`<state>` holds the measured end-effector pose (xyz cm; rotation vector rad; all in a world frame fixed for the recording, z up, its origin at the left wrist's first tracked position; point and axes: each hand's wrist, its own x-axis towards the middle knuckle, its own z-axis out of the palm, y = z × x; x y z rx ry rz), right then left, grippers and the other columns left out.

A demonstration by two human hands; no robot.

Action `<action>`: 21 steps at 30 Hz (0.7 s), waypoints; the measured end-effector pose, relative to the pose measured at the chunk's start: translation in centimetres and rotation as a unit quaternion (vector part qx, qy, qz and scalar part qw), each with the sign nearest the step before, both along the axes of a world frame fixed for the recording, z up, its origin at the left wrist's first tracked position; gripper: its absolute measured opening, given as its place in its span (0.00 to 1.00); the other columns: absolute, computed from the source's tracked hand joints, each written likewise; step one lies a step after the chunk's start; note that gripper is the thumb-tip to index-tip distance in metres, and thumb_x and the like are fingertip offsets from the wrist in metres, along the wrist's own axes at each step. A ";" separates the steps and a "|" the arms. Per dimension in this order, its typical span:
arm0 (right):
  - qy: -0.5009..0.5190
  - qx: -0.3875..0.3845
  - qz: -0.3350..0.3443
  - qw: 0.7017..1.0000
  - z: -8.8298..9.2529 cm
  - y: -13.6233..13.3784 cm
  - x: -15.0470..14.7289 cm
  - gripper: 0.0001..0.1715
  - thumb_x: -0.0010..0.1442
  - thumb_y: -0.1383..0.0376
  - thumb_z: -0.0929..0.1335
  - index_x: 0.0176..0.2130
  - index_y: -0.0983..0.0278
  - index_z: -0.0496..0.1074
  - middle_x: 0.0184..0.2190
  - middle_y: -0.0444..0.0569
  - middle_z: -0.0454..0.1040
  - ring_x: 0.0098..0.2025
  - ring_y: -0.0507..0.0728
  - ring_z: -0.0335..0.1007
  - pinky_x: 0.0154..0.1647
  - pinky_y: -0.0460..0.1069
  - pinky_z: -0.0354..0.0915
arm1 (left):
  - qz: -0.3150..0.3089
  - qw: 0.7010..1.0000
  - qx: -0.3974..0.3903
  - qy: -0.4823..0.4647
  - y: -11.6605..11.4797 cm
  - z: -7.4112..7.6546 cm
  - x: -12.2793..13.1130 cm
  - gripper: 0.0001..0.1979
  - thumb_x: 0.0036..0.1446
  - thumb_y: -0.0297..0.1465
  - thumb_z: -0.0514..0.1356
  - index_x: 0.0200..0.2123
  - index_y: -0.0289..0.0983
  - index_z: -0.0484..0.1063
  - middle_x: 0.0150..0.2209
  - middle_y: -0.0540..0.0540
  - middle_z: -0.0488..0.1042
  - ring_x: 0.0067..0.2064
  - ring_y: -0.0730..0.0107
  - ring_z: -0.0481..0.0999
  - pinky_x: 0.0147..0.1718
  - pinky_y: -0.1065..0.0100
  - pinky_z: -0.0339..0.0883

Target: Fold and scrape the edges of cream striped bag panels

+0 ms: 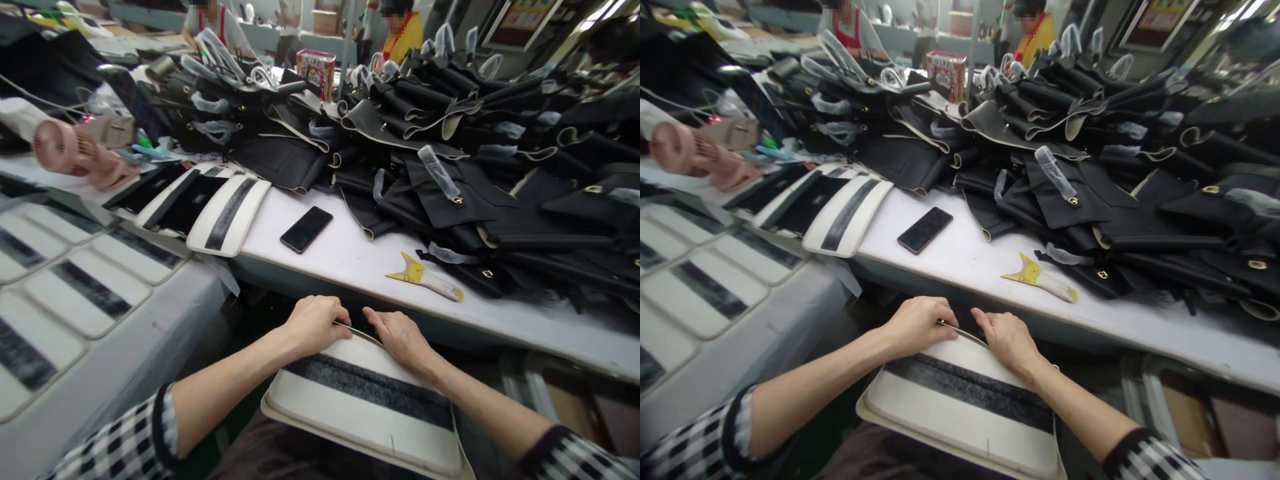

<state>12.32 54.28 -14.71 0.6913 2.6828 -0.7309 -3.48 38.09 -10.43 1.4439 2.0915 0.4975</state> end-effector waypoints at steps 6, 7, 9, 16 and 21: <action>-0.023 -0.015 0.002 1.000 -0.5 -0.1 -0.8 0.45 0.67 0.40 0.45 0.32 0.61 0.76 0.30 0.51 0.78 0.37 0.63 0.74 0.35 0.51 0.57 | 0.021 0.989 -0.044 -0.137 -0.7 -0.5 -2.3 0.09 0.50 0.37 0.65 0.37 0.49 0.81 0.37 0.55 0.80 0.42 0.65 0.77 0.38 0.70 0.64; -0.028 -0.020 0.002 0.999 -0.5 -0.2 -0.9 0.45 0.67 0.40 0.45 0.32 0.61 0.76 0.30 0.52 0.78 0.37 0.63 0.74 0.35 0.52 0.58 | 0.029 0.988 -0.044 -0.142 -0.8 -0.6 -2.4 0.09 0.50 0.37 0.65 0.37 0.48 0.81 0.36 0.55 0.80 0.42 0.66 0.77 0.38 0.70 0.64; -0.035 -0.022 0.001 0.999 -0.6 -0.2 -1.0 0.47 0.66 0.39 0.45 0.32 0.62 0.77 0.29 0.53 0.78 0.36 0.63 0.75 0.35 0.52 0.59 | 0.040 0.989 -0.041 -0.133 -0.8 -0.8 -2.4 0.09 0.50 0.36 0.64 0.36 0.48 0.81 0.36 0.55 0.80 0.41 0.66 0.77 0.37 0.70 0.63; -0.028 0.000 0.034 0.999 -0.9 -0.5 -1.4 0.48 0.67 0.40 0.44 0.36 0.61 0.78 0.36 0.55 0.80 0.45 0.66 0.75 0.40 0.53 0.62 | 0.023 0.995 0.030 -0.094 -1.7 -2.2 -2.2 0.07 0.53 0.37 0.65 0.37 0.51 0.80 0.39 0.57 0.79 0.42 0.68 0.77 0.36 0.70 0.61; -0.038 0.024 0.067 0.997 -0.6 -1.3 -2.1 0.45 0.68 0.42 0.43 0.32 0.60 0.75 0.36 0.52 0.80 0.42 0.65 0.76 0.37 0.53 0.60 | -0.020 0.995 0.085 -0.049 -2.6 -2.9 -2.4 0.08 0.58 0.39 0.63 0.40 0.49 0.80 0.41 0.56 0.78 0.41 0.70 0.77 0.35 0.69 0.61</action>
